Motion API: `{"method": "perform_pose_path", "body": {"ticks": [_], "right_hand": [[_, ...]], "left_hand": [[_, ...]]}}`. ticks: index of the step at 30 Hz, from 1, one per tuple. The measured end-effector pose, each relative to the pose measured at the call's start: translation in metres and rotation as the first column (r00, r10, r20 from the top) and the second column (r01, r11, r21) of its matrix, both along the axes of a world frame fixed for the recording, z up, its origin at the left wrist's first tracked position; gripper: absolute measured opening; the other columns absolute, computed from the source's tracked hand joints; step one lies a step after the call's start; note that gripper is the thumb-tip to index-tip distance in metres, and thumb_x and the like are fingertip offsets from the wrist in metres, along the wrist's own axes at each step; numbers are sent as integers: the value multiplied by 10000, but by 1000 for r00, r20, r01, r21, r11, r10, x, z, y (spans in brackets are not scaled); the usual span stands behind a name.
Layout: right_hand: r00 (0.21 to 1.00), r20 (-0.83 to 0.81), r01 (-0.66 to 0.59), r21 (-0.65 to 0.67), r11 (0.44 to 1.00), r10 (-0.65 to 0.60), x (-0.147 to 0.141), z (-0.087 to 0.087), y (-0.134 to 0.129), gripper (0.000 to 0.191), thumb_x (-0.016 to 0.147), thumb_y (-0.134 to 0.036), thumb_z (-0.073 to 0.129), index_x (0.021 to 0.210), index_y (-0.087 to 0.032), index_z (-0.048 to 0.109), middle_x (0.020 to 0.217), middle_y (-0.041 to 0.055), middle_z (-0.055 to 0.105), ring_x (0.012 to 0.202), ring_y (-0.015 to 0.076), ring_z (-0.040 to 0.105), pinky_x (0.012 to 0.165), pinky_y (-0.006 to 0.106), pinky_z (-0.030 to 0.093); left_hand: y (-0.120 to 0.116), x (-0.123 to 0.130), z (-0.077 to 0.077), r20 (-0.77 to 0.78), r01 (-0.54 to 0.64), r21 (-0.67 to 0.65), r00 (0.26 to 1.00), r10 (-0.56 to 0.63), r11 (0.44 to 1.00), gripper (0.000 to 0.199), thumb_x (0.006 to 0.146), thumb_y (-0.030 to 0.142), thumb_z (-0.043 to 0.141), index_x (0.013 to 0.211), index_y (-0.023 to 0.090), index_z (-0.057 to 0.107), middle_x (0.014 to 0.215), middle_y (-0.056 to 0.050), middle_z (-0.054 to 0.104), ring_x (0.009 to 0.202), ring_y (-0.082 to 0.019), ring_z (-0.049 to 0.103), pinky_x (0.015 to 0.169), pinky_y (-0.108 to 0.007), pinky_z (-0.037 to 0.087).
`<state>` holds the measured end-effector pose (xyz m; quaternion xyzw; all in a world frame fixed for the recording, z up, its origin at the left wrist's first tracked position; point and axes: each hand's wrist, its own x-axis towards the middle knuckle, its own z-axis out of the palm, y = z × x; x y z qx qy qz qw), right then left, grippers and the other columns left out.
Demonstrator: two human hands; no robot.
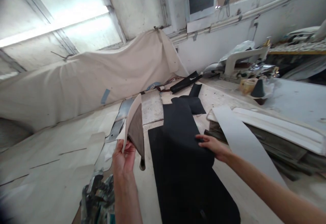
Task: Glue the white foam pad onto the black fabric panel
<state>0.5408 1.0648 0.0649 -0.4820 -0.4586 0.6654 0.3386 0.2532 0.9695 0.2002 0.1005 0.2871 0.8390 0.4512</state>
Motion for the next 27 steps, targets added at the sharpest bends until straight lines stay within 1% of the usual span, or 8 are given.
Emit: {"method": "perform_pose_path", "body": {"ticks": [2,5,8,11,16,19,22,27], "right_hand": [[1000,-1,7,-100,995,-7,-1,-43,-21,363,629,-148,645,993,-145,632,720,45,661,599,169,616,518,240,499],[999,-16,46,-158,986,-49,2,-69,-29,381,643,-134,638,1022,-147,607,783,40,658,660,152,615,551,213,495],[998,-45,41,-165,985,-49,5,-61,-29,561,636,-120,644,1184,-137,523,883,54,655,695,146,614,566,206,493],[992,-123,-58,-152,987,39,9,-52,-40,681,636,-164,678,1278,-190,451,1031,55,631,763,165,624,610,233,511],[973,-137,-215,-267,940,183,25,-72,-65,720,582,-155,670,1261,-180,431,1290,105,475,939,249,603,786,338,522],[989,2,-148,-140,979,150,34,-89,-72,709,597,-203,672,1263,-160,434,1341,130,415,1106,283,509,882,352,478],[998,4,-66,-92,994,67,39,-97,-88,744,678,-387,671,1336,-234,358,1382,93,371,1239,276,367,926,351,449],[998,44,46,-137,990,-40,28,-98,-121,1017,638,-454,662,1433,-251,61,1406,117,320,1189,291,428,885,373,483]], "left_hand": [[0,2,-5,-8,5,-7,1000,-5,1000,170,711,7,467,644,117,578,567,19,545,459,-17,461,404,-78,379],[1,7,-13,-19,16,-26,1000,-16,1000,185,698,27,498,550,130,533,488,40,466,473,-28,479,424,-79,402],[2,12,-18,-23,25,-34,999,-26,999,178,695,32,496,551,127,538,518,29,501,455,-17,460,408,-71,383],[0,15,-19,-29,30,-35,999,-31,999,144,690,34,497,608,121,578,565,16,543,441,-6,446,414,-72,384],[-6,19,-14,-63,37,-12,997,-38,999,239,681,35,523,871,118,640,613,8,575,458,-12,464,416,-77,382],[-9,22,-11,-80,42,7,996,-41,999,315,680,25,518,963,109,628,594,17,564,449,-11,456,408,-77,371],[-13,23,-10,-96,39,10,995,-38,999,319,684,30,511,970,113,626,568,31,545,443,-9,451,416,-73,380],[-16,26,-12,-100,43,20,994,-41,999,315,688,19,502,961,117,624,566,31,557,446,-12,472,415,-72,383]]}}
